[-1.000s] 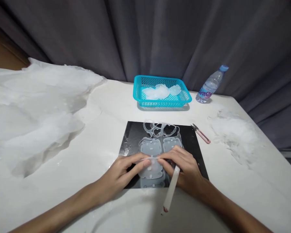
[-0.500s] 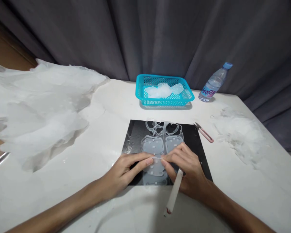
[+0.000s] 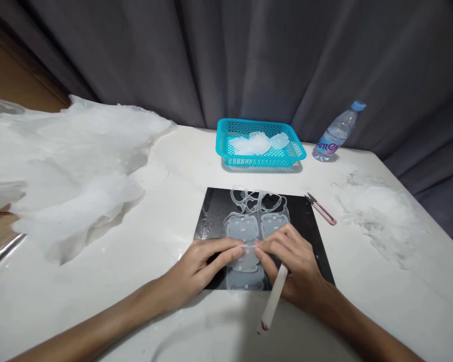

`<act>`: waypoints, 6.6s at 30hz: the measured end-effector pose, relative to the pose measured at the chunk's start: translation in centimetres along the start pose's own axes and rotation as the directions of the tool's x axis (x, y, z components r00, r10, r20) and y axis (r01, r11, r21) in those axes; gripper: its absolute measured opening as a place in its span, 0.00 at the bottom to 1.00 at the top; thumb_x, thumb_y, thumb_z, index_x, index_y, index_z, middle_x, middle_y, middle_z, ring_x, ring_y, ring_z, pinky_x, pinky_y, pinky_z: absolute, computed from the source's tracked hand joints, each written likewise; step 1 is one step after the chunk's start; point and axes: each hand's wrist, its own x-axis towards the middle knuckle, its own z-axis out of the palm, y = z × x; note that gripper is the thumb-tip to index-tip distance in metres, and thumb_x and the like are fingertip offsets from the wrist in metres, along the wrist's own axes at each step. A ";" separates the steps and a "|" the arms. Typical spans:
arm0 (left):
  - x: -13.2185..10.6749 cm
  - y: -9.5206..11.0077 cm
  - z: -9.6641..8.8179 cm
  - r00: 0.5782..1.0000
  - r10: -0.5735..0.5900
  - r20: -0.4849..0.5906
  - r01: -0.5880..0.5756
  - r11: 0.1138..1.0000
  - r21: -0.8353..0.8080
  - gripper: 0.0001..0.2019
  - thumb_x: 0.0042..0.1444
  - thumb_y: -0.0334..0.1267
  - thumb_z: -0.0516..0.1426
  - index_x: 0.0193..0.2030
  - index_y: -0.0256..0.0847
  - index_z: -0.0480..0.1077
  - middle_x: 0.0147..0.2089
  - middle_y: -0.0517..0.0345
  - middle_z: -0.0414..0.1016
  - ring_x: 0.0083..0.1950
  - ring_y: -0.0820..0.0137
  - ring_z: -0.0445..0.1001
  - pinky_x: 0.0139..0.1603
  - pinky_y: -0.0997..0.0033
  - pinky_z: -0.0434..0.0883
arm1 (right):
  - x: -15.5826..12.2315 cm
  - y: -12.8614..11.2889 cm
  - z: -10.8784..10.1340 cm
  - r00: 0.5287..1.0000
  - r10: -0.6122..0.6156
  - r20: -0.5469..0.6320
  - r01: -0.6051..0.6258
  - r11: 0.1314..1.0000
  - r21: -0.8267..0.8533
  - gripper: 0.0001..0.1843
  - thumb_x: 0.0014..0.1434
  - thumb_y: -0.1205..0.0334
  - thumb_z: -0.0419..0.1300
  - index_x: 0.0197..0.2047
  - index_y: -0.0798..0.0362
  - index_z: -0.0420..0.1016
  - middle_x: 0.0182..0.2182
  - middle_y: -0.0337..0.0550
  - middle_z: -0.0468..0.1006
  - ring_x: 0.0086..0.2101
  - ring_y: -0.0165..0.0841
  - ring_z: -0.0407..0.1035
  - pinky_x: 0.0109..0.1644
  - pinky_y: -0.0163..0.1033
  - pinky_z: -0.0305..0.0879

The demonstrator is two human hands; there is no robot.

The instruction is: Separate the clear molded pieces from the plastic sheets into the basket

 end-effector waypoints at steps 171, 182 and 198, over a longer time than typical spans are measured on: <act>1.1 0.0 1.5 0.954 -0.281 0.106 0.269 0.639 -0.721 0.19 0.62 0.50 0.66 0.49 0.39 0.69 0.29 0.62 0.76 0.25 0.77 0.71 0.27 0.79 0.66 | 0.9 -1.1 -2.0 0.920 0.228 0.319 -0.366 0.790 0.491 0.10 0.67 0.64 0.66 0.51 0.47 0.82 0.37 0.41 0.81 0.36 0.32 0.72 0.43 0.39 0.70; 0.8 0.3 1.3 0.947 -0.124 0.297 0.322 0.424 -0.847 0.26 0.55 0.33 0.72 0.57 0.45 0.67 0.45 0.59 0.77 0.33 0.80 0.73 0.34 0.81 0.65 | 0.8 -1.8 -2.0 0.975 0.205 0.083 -0.220 0.853 0.474 0.11 0.63 0.70 0.69 0.48 0.50 0.84 0.34 0.39 0.81 0.32 0.30 0.71 0.37 0.37 0.69; 1.0 0.7 0.9 0.919 -0.120 0.375 0.386 0.458 -0.801 0.23 0.66 0.41 0.65 0.67 0.53 0.71 0.40 0.62 0.62 0.33 0.79 0.61 0.33 0.78 0.59 | 0.2 -2.6 -1.5 0.989 0.146 -0.034 -0.128 0.940 0.317 0.14 0.64 0.72 0.67 0.50 0.46 0.83 0.36 0.38 0.84 0.32 0.31 0.76 0.37 0.37 0.72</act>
